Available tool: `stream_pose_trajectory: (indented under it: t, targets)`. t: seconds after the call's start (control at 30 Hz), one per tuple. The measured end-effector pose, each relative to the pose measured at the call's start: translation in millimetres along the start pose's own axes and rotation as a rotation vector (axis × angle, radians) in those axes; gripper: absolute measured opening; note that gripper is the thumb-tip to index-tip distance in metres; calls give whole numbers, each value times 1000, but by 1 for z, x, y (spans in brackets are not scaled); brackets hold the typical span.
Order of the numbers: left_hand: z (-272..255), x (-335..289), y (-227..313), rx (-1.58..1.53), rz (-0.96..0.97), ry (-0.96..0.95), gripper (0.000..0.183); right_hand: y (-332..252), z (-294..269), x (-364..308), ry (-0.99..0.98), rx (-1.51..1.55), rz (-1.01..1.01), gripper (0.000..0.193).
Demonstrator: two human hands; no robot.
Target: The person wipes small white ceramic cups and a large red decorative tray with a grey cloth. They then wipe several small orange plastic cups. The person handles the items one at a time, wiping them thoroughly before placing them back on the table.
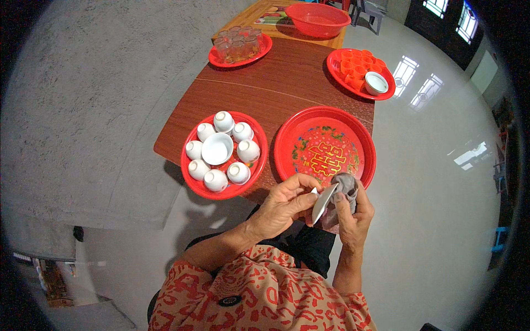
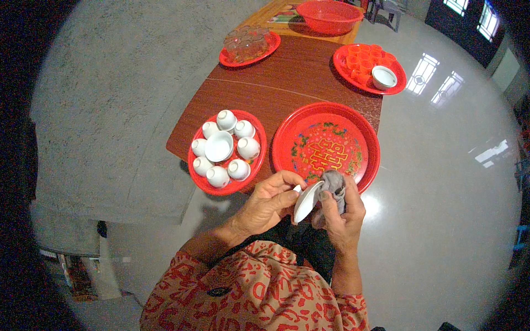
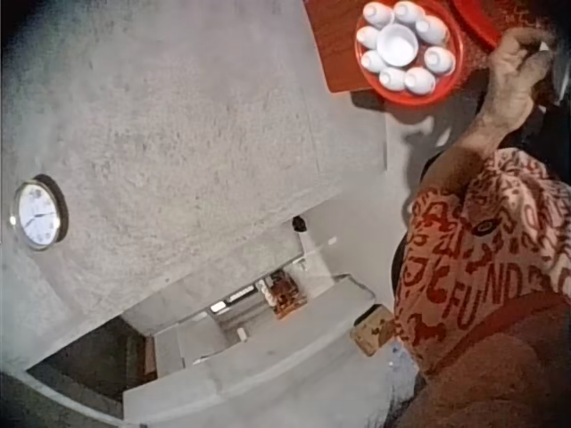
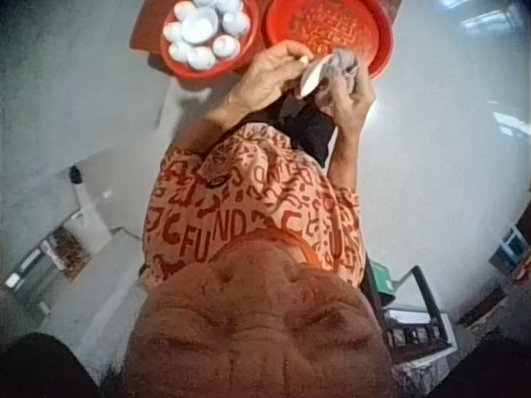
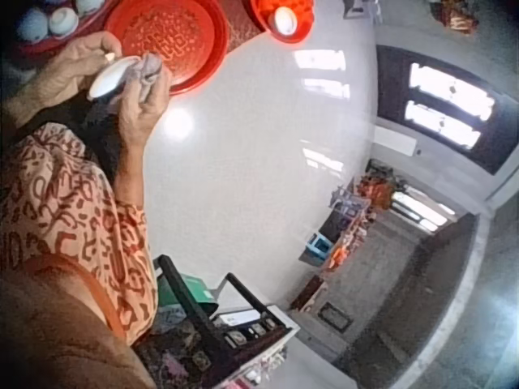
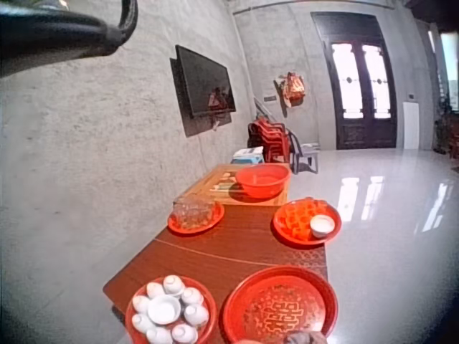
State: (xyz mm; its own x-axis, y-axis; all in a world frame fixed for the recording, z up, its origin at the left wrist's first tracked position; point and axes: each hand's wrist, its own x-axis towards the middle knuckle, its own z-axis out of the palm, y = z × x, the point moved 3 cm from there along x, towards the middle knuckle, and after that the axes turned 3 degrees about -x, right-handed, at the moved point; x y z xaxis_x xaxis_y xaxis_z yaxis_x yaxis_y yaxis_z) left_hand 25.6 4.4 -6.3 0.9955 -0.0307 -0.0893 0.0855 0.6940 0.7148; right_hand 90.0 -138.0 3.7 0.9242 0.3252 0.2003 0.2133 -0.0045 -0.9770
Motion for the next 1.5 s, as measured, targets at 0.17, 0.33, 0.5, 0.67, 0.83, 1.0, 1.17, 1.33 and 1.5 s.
stream_pose_trajectory:
  t: [0.17,0.33,0.5,0.67,0.83,1.0,1.17,1.33,1.5]
  targets:
    - [-2,1,-9,-24,11,-7,19,15,3,-6,-50,268,270,23]
    - [-1,3,-11,-37,43,16,19,17,3,-7,-122,246,327,26]
    - [-4,2,14,229,288,71,22,5,14,-16,-377,207,351,28]
    - [-22,-13,29,546,469,253,26,-4,16,-18,-549,218,204,37]
    - [-76,-45,84,993,497,772,33,0,25,-11,-526,265,240,33]
    - [-104,-53,129,1548,605,897,28,10,47,-5,-567,146,266,22]
    - [-129,-44,132,1693,551,910,27,21,55,-2,-538,98,316,21]
    - [-146,-40,127,1681,483,863,28,27,56,2,-528,64,304,21]
    - [-154,-37,123,1667,460,853,27,26,57,4,-518,88,347,20]
